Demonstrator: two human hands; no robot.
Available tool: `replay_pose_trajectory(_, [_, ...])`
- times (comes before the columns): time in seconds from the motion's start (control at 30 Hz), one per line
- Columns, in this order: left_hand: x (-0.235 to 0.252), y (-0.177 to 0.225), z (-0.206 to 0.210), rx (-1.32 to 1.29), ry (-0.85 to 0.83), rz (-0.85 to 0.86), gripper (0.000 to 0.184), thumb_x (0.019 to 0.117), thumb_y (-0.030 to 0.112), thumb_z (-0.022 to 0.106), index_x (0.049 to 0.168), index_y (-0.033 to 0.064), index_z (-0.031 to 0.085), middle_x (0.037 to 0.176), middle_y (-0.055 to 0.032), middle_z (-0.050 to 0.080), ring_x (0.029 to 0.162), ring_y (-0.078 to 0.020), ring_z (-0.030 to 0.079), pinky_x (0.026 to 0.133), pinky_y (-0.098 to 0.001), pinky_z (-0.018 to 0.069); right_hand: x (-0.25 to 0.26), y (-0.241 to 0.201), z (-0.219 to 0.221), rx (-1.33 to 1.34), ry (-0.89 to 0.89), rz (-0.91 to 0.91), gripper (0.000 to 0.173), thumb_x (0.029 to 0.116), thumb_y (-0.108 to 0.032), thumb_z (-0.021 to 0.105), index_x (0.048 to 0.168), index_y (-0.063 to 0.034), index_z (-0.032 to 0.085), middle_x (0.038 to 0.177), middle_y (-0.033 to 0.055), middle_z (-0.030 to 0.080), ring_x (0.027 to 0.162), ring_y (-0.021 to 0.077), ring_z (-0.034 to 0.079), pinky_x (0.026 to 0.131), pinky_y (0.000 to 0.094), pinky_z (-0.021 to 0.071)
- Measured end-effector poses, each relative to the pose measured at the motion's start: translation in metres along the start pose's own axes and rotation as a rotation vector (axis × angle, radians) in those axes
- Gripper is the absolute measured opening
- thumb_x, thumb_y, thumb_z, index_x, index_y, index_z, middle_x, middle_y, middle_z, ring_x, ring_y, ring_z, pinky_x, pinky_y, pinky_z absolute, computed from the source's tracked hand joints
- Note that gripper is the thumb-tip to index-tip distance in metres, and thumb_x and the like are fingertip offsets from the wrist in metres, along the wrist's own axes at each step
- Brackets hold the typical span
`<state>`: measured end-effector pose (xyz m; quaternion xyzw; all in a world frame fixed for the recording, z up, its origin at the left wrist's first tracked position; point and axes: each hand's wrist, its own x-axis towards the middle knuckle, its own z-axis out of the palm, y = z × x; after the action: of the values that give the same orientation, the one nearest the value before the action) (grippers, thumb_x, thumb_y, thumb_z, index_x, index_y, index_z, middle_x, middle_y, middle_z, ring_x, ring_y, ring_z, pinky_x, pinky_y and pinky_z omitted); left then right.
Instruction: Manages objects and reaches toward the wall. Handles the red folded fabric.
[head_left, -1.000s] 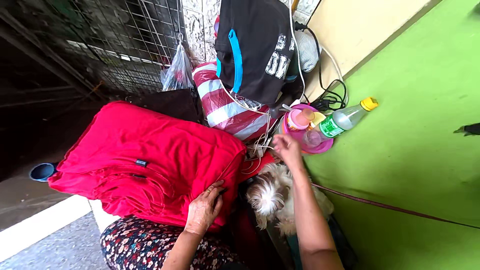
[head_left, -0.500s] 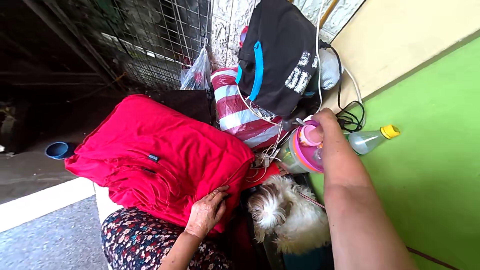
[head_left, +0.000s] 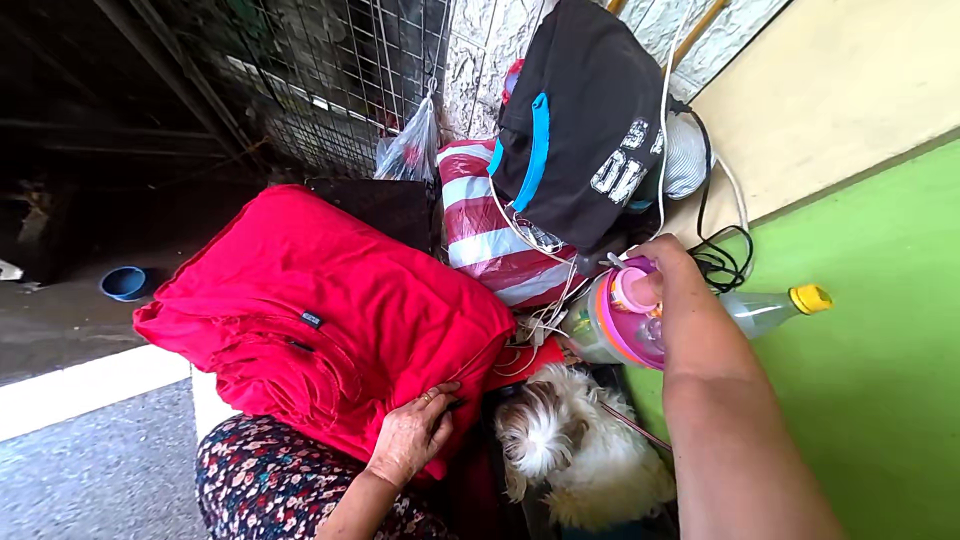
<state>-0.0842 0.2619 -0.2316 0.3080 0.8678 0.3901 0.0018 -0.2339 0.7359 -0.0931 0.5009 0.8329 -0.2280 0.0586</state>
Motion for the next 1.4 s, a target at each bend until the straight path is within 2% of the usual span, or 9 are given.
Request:
replay_pose_trajectory(0.1, [0.0, 0.0, 0.001, 0.01, 0.009, 0.006, 0.032, 0.0933, 0.017, 0.049, 0.102, 0.0037, 0.076, 0.121, -0.0066, 0.075, 0.097, -0.0271, 0.076, 0.072, -0.0466, 0.0617, 0.006, 0.0, 0.0, 0.084, -0.007, -0.019, 0.026, 0.0899, -0.01, 0.073, 0.109, 0.0042, 0.062, 0.084, 0.0081, 0.055, 0.067, 0.0139, 0.048, 0.065, 0.0322, 0.0443])
replay_pose_trajectory(0.2, [-0.001, -0.001, 0.001, 0.017, 0.004, 0.006, 0.032, 0.0937, 0.018, 0.048, 0.102, 0.0044, 0.076, 0.122, -0.0057, 0.075, 0.097, -0.0265, 0.076, 0.072, -0.0461, 0.0617, 0.008, 0.0, 0.001, 0.119, -0.035, -0.015, 0.017, 0.0933, -0.012, 0.069, 0.103, 0.0004, 0.062, 0.071, 0.0009, 0.055, 0.053, 0.0064, 0.047, 0.054, 0.0233, 0.0425])
replay_pose_trajectory(0.5, [-0.001, -0.002, 0.002, 0.027, 0.014, 0.015, 0.033, 0.0938, 0.018, 0.048, 0.103, 0.0046, 0.076, 0.122, -0.0056, 0.075, 0.097, -0.0263, 0.076, 0.072, -0.0458, 0.0616, 0.005, 0.003, 0.001, 0.111, -0.045, -0.11, 0.02, 0.0903, -0.005, 0.07, 0.109, -0.001, 0.066, 0.078, 0.0039, 0.052, 0.062, 0.0108, 0.042, 0.059, 0.0298, 0.0382])
replay_pose_trajectory(0.73, [0.0, 0.0, 0.002, 0.027, 0.015, -0.001, 0.033, 0.093, 0.017, 0.048, 0.103, 0.004, 0.077, 0.121, -0.0059, 0.075, 0.097, -0.027, 0.077, 0.071, -0.0464, 0.0614, 0.0, 0.001, 0.007, 0.173, -0.029, -0.142, 0.024, 0.0912, -0.004, 0.067, 0.113, 0.0032, 0.06, 0.085, 0.0081, 0.049, 0.068, 0.0151, 0.04, 0.064, 0.0358, 0.038])
replay_pose_trajectory(0.93, [0.001, 0.001, 0.0, 0.015, -0.03, -0.049, 0.035, 0.0936, 0.018, 0.048, 0.108, 0.0046, 0.076, 0.123, -0.0065, 0.074, 0.099, -0.0297, 0.076, 0.074, -0.0513, 0.0608, 0.003, 0.001, 0.004, 0.105, -0.053, -0.133, 0.033, 0.0895, 0.0, 0.07, 0.121, 0.0062, 0.062, 0.1, 0.0204, 0.062, 0.08, 0.0249, 0.055, 0.075, 0.0454, 0.048])
replay_pose_trajectory(1.03, [0.002, 0.001, 0.0, 0.008, -0.033, -0.053, 0.036, 0.093, 0.018, 0.048, 0.11, 0.0048, 0.076, 0.123, -0.0064, 0.074, 0.101, -0.0299, 0.076, 0.074, -0.0527, 0.0605, -0.001, -0.003, -0.002, -0.033, -0.027, -0.12, 0.03, 0.0929, -0.004, 0.068, 0.12, 0.0066, 0.06, 0.095, 0.0167, 0.059, 0.074, 0.0212, 0.052, 0.072, 0.0409, 0.0461])
replay_pose_trajectory(1.1, [0.002, 0.0, 0.0, 0.007, -0.039, -0.053, 0.036, 0.0929, 0.017, 0.048, 0.11, 0.0041, 0.076, 0.124, -0.0069, 0.074, 0.102, -0.0306, 0.075, 0.074, -0.0535, 0.0603, -0.016, -0.012, -0.012, -0.095, 0.007, -0.115, 0.034, 0.0937, -0.007, 0.07, 0.119, 0.0124, 0.06, 0.107, 0.0275, 0.062, 0.09, 0.034, 0.061, 0.085, 0.0523, 0.0486])
replay_pose_trajectory(1.2, [0.002, 0.0, -0.001, 0.014, -0.046, -0.046, 0.035, 0.0934, 0.017, 0.048, 0.111, 0.0035, 0.076, 0.124, -0.0074, 0.074, 0.101, -0.0313, 0.075, 0.074, -0.0539, 0.0602, -0.055, -0.02, -0.022, -0.083, 0.078, -0.129, 0.034, 0.0932, -0.004, 0.066, 0.119, 0.0165, 0.058, 0.124, 0.0365, 0.06, 0.117, 0.0482, 0.06, 0.097, 0.0636, 0.0464])
replay_pose_trajectory(1.4, [-0.002, 0.0, -0.001, 0.023, -0.045, -0.006, 0.033, 0.0949, 0.015, 0.049, 0.11, 0.0028, 0.076, 0.127, -0.0081, 0.072, 0.104, -0.0313, 0.075, 0.078, -0.052, 0.0605, -0.128, -0.006, 0.002, 0.116, 0.298, -0.424, 0.033, 0.1011, -0.001, 0.051, 0.131, 0.008, 0.062, 0.13, 0.0318, 0.06, 0.123, 0.0437, 0.059, 0.105, 0.055, 0.0469])
